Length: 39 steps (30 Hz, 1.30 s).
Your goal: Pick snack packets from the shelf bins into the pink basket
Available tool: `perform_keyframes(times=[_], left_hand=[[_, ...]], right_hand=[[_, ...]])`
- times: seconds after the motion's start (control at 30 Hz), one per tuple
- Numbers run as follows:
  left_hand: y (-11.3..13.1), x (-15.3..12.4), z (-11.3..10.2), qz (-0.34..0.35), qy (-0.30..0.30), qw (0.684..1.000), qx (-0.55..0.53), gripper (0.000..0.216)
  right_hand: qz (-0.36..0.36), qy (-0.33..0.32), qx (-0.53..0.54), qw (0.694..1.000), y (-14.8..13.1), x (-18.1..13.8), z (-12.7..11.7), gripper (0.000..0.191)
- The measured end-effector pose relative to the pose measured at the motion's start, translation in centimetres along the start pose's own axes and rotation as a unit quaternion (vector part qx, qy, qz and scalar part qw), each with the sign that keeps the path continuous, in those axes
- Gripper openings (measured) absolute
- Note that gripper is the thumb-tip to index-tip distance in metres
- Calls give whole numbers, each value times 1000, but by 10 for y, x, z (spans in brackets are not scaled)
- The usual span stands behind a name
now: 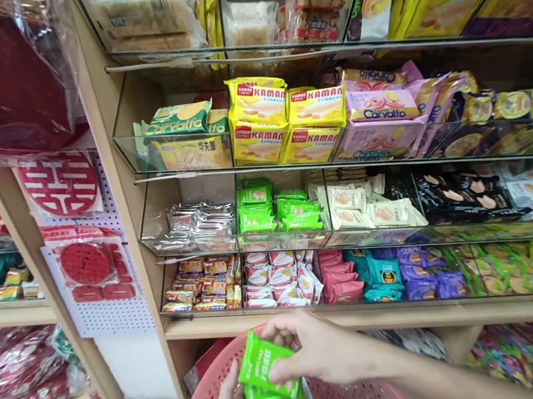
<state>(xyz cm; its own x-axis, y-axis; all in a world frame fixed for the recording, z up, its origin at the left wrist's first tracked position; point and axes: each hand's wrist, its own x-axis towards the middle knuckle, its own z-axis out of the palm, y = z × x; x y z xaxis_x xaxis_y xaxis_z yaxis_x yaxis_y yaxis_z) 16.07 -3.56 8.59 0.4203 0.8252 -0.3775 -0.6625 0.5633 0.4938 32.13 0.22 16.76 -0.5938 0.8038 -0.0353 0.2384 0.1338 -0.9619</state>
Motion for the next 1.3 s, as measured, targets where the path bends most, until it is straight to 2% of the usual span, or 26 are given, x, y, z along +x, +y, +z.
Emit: perform_keyframes(times=[0.13,0.23,0.33,0.43,0.57,0.63,0.73,0.8,0.9,0.97,1.07,1.13,1.3], left_hand=[[3,-2,8,-7,24,1000,-18,63],[10,-7,10,31,13,999,0,61],[19,-13,7,79,15,996,46,50],[26,-16,2,80,39,993,72,41],[30,-17,-5,66,54,994,68,40],[30,-16,-8,59,38,995,65,40],[28,-14,-10,54,-11,996,64,37],[27,-11,-12,44,-30,997,64,38],[23,-7,-14,21,-20,998,58,40],[21,-5,-17,19,0,998,52,40],[19,-4,-19,27,18,998,47,41],[19,-5,-20,26,13,999,41,44],[16,-7,-18,38,9,999,29,50]], right_hand=[[6,-55,-11,998,1,12,-3,32],[-22,-80,-65,994,-1,23,-5,26],[-83,-65,-174,979,-3,36,-4,21],[-132,-37,-273,952,-2,48,-1,24],[-123,-65,-301,944,-1,50,5,28],[-110,-77,-300,944,-1,44,9,38],[-100,-38,-351,930,0,29,20,72],[-103,-5,-405,909,3,22,28,85],[-107,24,-451,886,12,17,37,82],[-102,30,-456,883,18,17,39,75],[-97,31,-446,889,26,18,40,67],[-97,43,-435,894,31,18,42,69],[-72,107,-394,910,37,19,49,70]])
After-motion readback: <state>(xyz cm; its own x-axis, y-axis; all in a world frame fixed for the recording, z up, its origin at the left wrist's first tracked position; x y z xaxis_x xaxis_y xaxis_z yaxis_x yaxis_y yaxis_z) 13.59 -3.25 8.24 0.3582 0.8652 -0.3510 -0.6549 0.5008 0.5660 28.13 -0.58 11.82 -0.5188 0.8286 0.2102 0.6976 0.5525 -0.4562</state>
